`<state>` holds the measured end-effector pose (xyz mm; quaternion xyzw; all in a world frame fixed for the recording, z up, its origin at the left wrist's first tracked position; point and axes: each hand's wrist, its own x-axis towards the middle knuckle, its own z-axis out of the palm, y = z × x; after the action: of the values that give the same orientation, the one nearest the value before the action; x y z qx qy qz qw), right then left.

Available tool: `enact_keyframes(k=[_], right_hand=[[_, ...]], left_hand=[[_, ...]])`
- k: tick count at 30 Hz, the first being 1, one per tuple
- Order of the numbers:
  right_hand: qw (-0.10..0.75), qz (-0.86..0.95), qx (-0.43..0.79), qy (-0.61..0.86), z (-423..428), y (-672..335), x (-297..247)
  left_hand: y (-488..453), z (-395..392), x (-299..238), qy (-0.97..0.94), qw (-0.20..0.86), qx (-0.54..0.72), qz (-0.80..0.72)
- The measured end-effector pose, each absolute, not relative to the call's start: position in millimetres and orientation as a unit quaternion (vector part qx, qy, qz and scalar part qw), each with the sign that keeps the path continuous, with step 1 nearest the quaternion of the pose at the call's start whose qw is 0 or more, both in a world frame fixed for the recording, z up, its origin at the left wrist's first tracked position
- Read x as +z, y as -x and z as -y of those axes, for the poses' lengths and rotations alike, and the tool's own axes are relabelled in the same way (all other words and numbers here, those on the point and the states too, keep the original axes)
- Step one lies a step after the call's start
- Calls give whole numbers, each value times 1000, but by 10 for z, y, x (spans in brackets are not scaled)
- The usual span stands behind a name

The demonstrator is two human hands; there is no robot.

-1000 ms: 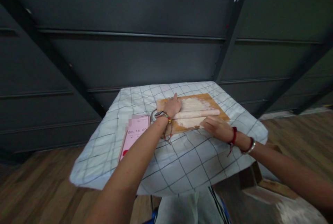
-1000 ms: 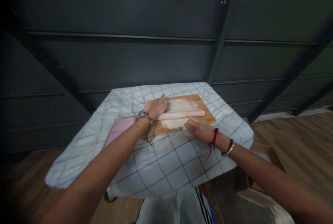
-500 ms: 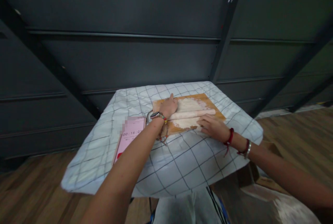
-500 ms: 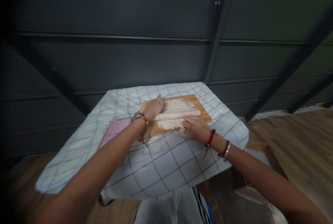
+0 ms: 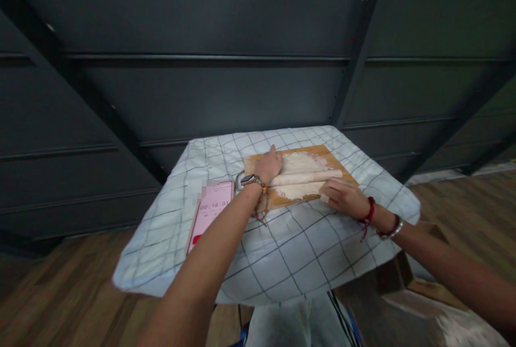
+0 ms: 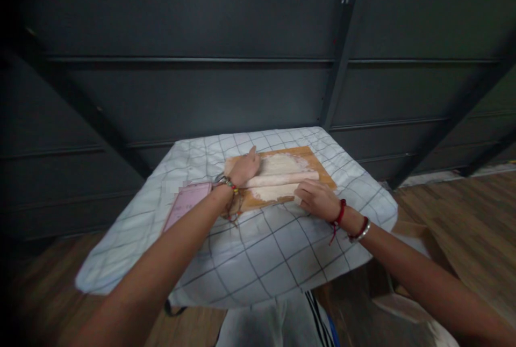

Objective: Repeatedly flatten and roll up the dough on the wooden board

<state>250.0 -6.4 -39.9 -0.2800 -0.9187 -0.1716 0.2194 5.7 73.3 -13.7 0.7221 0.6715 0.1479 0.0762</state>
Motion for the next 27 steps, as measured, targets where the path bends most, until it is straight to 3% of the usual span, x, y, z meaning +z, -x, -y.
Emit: enact_keyframes(k=[10,16,22,27], right_hand=[[304,864,-56,397,77,-2665,-346],[232,848,-88,468,79,-2389,-458],[132,878,-20,460,175,-2402,-357],[158,887,-59,430,210,-2329,-335]], left_hand=[[-51,-755,-146,-729,69,150,-665],[-47,-718,-134,-731,59,156,-661],[-48,-750,-159,-732,47,155,-661],[-48,-752,-171,-735,35,154,-659]])
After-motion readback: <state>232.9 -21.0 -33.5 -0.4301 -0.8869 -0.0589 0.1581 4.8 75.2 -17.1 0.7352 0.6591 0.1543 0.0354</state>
